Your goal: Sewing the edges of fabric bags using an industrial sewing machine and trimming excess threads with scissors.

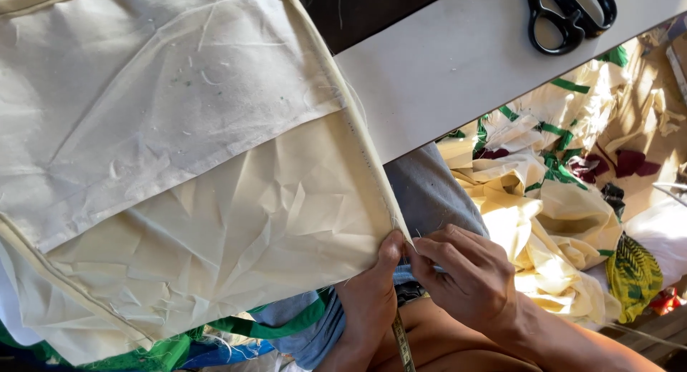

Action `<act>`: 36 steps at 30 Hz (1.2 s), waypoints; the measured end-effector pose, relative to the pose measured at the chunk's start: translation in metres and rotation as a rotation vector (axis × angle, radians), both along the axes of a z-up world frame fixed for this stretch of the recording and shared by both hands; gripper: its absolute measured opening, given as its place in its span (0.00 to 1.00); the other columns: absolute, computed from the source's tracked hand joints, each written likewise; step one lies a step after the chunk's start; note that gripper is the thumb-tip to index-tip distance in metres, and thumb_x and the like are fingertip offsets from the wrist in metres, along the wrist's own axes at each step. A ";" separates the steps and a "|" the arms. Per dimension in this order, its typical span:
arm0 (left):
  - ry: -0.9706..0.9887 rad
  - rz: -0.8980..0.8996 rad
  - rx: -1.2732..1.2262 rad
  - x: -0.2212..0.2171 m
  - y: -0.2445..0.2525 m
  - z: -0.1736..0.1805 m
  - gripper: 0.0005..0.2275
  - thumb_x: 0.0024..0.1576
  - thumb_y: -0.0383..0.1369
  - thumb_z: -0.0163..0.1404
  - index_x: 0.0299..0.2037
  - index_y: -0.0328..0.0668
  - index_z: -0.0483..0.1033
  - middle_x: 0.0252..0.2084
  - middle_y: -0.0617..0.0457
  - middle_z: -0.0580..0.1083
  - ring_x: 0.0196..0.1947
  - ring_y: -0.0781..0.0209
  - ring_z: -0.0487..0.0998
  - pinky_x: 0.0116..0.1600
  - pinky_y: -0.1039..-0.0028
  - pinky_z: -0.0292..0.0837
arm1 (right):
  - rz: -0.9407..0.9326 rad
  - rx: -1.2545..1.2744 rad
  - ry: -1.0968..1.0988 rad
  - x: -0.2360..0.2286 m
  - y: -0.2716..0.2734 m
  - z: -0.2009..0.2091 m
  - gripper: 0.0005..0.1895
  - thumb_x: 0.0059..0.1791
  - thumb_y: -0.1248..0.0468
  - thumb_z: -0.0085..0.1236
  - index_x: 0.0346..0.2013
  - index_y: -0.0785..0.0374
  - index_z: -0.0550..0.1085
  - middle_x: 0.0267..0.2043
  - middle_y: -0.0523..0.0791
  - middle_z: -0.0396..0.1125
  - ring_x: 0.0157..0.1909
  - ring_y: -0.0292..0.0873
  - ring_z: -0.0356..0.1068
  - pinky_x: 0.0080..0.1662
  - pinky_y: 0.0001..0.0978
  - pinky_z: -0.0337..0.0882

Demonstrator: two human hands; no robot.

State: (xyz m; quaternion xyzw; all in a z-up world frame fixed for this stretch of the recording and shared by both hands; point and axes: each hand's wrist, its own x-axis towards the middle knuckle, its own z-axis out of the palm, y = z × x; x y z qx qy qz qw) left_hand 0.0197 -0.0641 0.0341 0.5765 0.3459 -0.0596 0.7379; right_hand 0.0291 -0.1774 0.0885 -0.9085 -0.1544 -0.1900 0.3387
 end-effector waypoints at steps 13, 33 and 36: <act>0.164 -0.109 -0.259 -0.005 0.009 -0.021 0.12 0.53 0.23 0.61 0.19 0.35 0.72 0.12 0.49 0.65 0.12 0.63 0.65 0.19 0.74 0.61 | -0.595 1.678 1.496 -0.010 -0.005 -0.020 0.19 0.57 0.53 0.52 0.29 0.65 0.71 0.24 0.51 0.65 0.21 0.44 0.60 0.25 0.36 0.61; 0.106 -0.290 -0.184 -0.004 0.022 -0.009 0.18 0.56 0.28 0.58 0.13 0.41 0.68 0.12 0.55 0.64 0.16 0.67 0.65 0.29 0.73 0.67 | -0.275 0.434 0.753 -0.016 0.011 -0.007 0.15 0.54 0.56 0.49 0.25 0.57 0.73 0.20 0.37 0.75 0.19 0.33 0.71 0.25 0.26 0.70; 0.124 -0.247 -0.139 -0.005 0.021 -0.007 0.18 0.55 0.26 0.59 0.12 0.40 0.69 0.11 0.53 0.65 0.14 0.65 0.66 0.28 0.72 0.69 | -0.182 0.334 0.555 -0.019 0.011 -0.006 0.11 0.56 0.63 0.46 0.30 0.59 0.70 0.25 0.39 0.69 0.22 0.40 0.68 0.29 0.31 0.68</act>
